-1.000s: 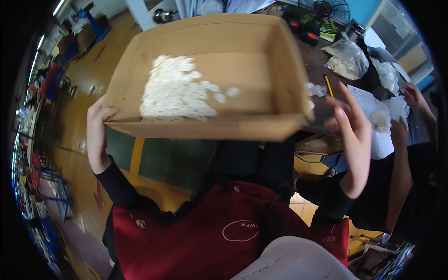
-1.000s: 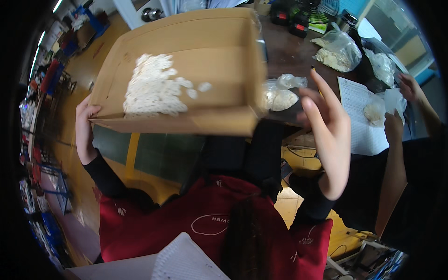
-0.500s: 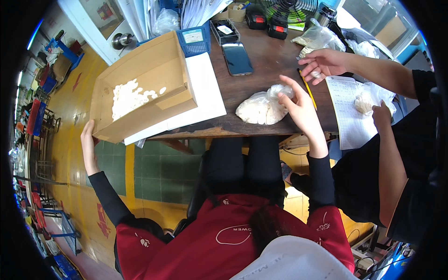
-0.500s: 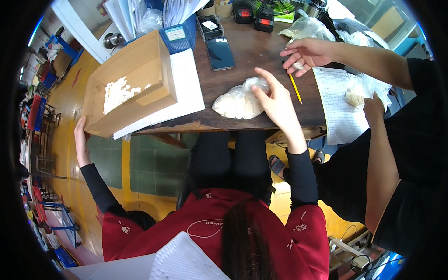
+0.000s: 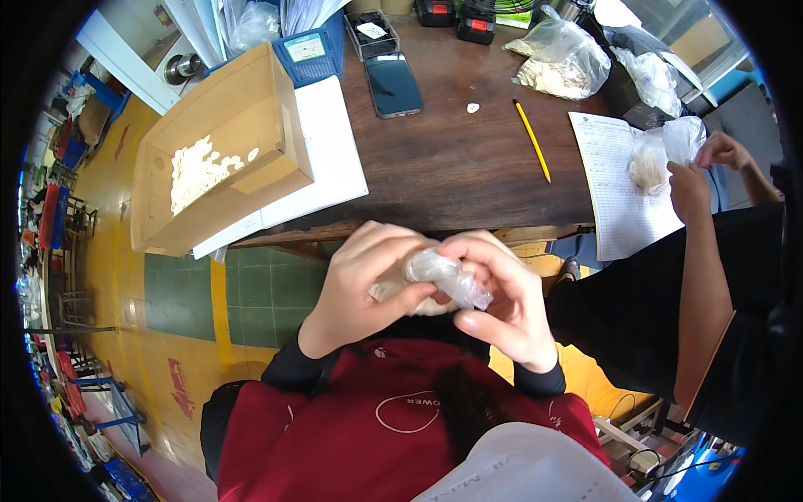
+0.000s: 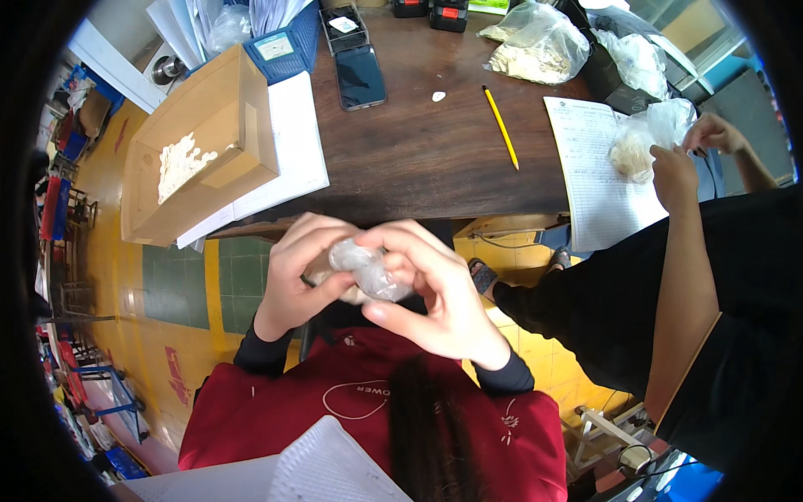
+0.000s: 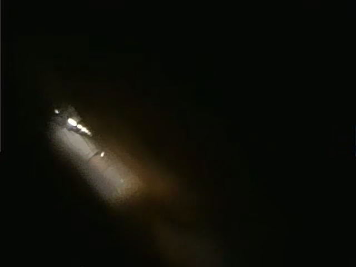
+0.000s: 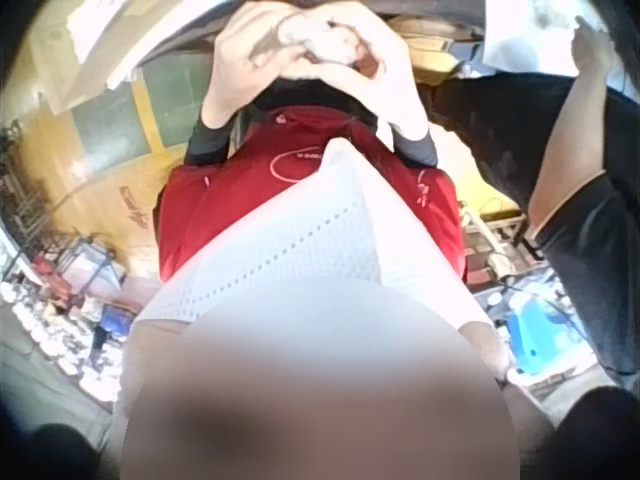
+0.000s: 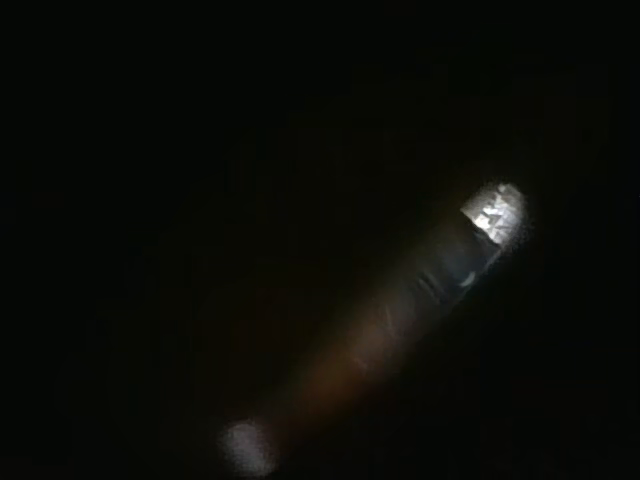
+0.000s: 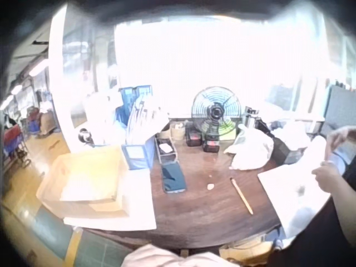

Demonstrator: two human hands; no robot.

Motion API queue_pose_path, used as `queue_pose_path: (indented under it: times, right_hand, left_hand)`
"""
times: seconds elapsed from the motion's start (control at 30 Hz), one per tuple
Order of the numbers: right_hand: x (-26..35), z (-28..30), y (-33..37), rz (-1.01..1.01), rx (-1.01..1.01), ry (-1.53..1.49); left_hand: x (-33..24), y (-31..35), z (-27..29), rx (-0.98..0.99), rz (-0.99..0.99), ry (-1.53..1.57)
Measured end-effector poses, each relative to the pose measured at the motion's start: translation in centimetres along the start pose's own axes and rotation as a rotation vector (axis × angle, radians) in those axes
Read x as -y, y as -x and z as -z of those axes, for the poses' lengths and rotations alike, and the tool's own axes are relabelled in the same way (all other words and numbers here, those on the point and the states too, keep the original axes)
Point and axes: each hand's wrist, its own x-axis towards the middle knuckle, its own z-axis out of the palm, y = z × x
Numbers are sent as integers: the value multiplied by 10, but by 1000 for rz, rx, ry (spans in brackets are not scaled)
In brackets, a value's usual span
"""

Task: The person sorts small white decorative pieces from a cardboard box onto a table, arranging them into small piles. The person then writes in a notebook with a pencil and later places some pieces into a plastic bag.

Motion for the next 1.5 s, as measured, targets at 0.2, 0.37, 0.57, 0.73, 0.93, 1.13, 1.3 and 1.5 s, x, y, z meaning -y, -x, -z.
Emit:
queue_pose_path:
  times: [0.2,0.37,0.57,0.73,0.93,1.13,1.3,1.5]
  right_hand:
    - [-53,21,23,-155,-62,-47]
    - [-109,20,34,-262,-232,273]
    - [-154,17,37,-106,-372,706]
    - [-184,41,23,-275,-513,864]
    - [-183,19,37,-24,-142,796]
    - [-176,14,38,-83,-213,730]
    - [-177,19,39,-125,-185,700]
    - [-178,26,30,-217,-138,719]
  left_hand:
    - [22,28,-32,203,322,176]
    - [47,65,-77,51,510,140]
    - [58,83,-84,74,666,207]
    - [36,73,-71,179,562,232]
    - [48,43,80,-666,268,-954]
    - [73,66,178,-283,384,-1013]
    - [61,126,224,-259,354,-770]
    - [55,163,250,-259,277,-603]
